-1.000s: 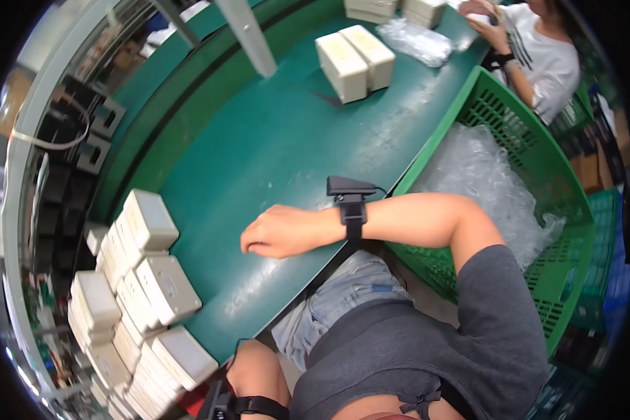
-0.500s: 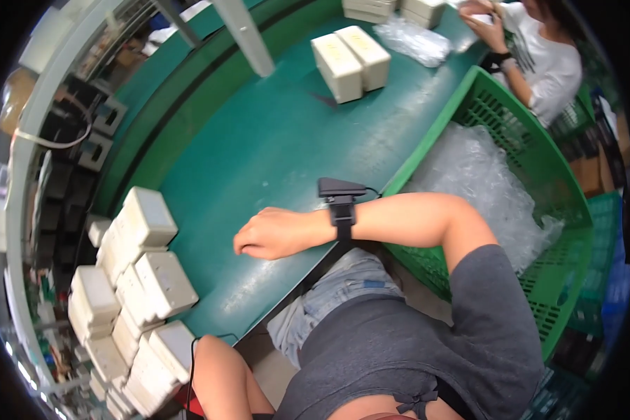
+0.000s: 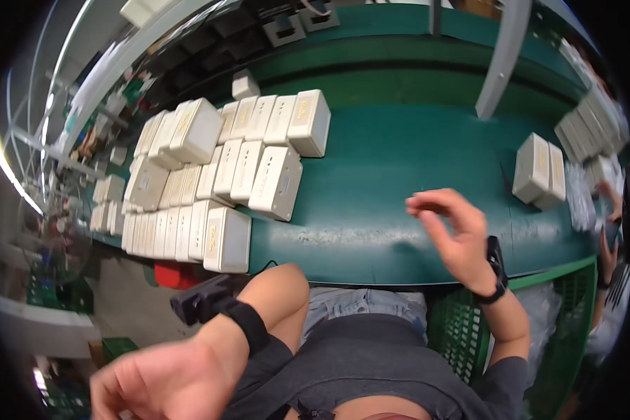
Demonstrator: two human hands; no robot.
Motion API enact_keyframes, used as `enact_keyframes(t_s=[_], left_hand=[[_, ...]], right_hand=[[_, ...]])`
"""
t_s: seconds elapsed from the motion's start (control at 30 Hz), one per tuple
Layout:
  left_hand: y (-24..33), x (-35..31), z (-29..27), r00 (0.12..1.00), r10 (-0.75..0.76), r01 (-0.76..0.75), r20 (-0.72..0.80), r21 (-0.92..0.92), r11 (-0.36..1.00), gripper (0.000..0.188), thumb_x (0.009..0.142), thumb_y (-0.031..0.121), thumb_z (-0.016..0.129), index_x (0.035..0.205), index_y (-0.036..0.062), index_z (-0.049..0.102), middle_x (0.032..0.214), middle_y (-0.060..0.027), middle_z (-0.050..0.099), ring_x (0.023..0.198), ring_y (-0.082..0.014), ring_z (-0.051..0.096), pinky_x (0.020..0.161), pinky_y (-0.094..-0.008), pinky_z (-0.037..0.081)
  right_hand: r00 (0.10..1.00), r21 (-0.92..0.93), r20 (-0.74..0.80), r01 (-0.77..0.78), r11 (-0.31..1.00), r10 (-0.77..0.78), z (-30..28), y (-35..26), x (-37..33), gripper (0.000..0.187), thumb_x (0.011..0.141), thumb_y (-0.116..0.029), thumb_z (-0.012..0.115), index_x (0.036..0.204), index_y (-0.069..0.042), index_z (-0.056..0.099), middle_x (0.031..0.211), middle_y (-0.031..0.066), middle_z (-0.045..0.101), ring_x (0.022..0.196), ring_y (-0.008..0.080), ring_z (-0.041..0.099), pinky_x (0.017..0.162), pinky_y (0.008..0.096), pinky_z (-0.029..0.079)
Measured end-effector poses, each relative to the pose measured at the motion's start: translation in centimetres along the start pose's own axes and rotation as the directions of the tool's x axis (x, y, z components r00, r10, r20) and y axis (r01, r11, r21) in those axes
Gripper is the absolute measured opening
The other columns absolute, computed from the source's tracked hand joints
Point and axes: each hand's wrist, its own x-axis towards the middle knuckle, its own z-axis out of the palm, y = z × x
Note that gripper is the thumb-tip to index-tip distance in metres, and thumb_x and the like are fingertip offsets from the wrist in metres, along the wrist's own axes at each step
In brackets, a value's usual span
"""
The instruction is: The person picks up a white electronic device, turns it over to view all sides, and presses the buttons before placing it back on the table and repeating the process with another device.
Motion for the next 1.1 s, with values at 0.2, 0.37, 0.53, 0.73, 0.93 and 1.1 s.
enact_keyframes(t_s=[0.2,0.37,0.53,0.73,0.93,1.1], left_hand=[[-2.0,-2.5,1.7,0.958,-0.279,0.245,0.069,0.311,0.918,0.011,0.093,0.011,0.059,0.102,0.0058,0.06,0.105,-0.0096,0.059,0.088,-0.0152,0.053,0.078,-0.0265,0.042],[-2.9,-4.6,3.6,0.899,-0.431,0.384,0.074,0.335,0.86,0.01,0.093,0.011,0.058,0.101,0.0057,0.06,0.105,-0.0079,0.058,0.088,-0.014,0.051,0.078,-0.0253,0.041],[-2.4,-4.3,3.5,0.883,-0.464,0.403,0.065,0.4,0.823,0.008,0.091,0.012,0.058,0.096,0.0065,0.061,0.101,-0.0069,0.059,0.087,-0.0134,0.051,0.078,-0.0249,0.041],[-4.8,-5.1,3.4,0.938,-0.344,0.309,0.038,0.359,0.881,0.007,0.09,0.014,0.059,0.092,0.0075,0.061,0.096,-0.0056,0.06,0.086,-0.0127,0.052,0.078,-0.0244,0.041],[-2.0,-4.4,4.2,0.829,-0.559,0.509,-0.002,0.415,0.754,0.008,0.088,0.016,0.059,0.087,0.0085,0.062,0.091,-0.0044,0.061,0.085,-0.012,0.052,0.077,-0.0239,0.041],[-2.5,-6.1,3.2,0.777,-0.629,0.578,-0.02,0.419,0.7,0.009,0.087,0.017,0.059,0.083,0.0091,0.062,0.088,-0.0036,0.061,0.084,-0.0115,0.053,0.077,-0.0235,0.041]], right_hand=[[0.835,0.074,-0.199,0.536,0.841,-0.514,-1.5,-8.1,2.7,0.055,0.088,-0.012,0.068,0.133,0.0,0.038,0.099,0.0108,0.062,0.083,0.021,0.062,0.066,0.0326,0.054],[0.812,-0.003,-0.054,0.582,0.813,-0.582,-4.9,-10.1,1.9,0.061,0.089,-0.034,0.067,0.137,-0.005,0.042,0.094,0.0054,0.053,0.08,0.0177,0.054,0.071,0.0341,0.047],[0.769,0.015,-0.024,0.64,0.769,-0.639,-4.4,-10.7,2.6,0.058,0.09,-0.032,0.065,0.136,-0.005,0.043,0.096,0.0062,0.054,0.082,0.0183,0.054,0.073,0.0344,0.047],[0.567,-0.049,0.049,0.823,0.565,-0.822,-5.1,-12.0,5.8,0.055,0.091,-0.03,0.063,0.135,-0.004,0.044,0.098,0.0071,0.055,0.084,0.0191,0.055,0.075,0.0347,0.047],[0.648,-0.066,0.049,0.761,0.645,-0.76,-4.9,-13.1,3.4,0.051,0.092,-0.028,0.061,0.134,-0.004,0.045,0.1,0.008,0.055,0.086,0.0198,0.056,0.077,0.035,0.047],[0.633,-0.089,0.059,0.774,0.627,-0.772,-5.2,-13.2,3.2,0.048,0.093,-0.027,0.06,0.132,-0.003,0.045,0.102,0.0088,0.056,0.088,0.0205,0.056,0.079,0.0353,0.047]])
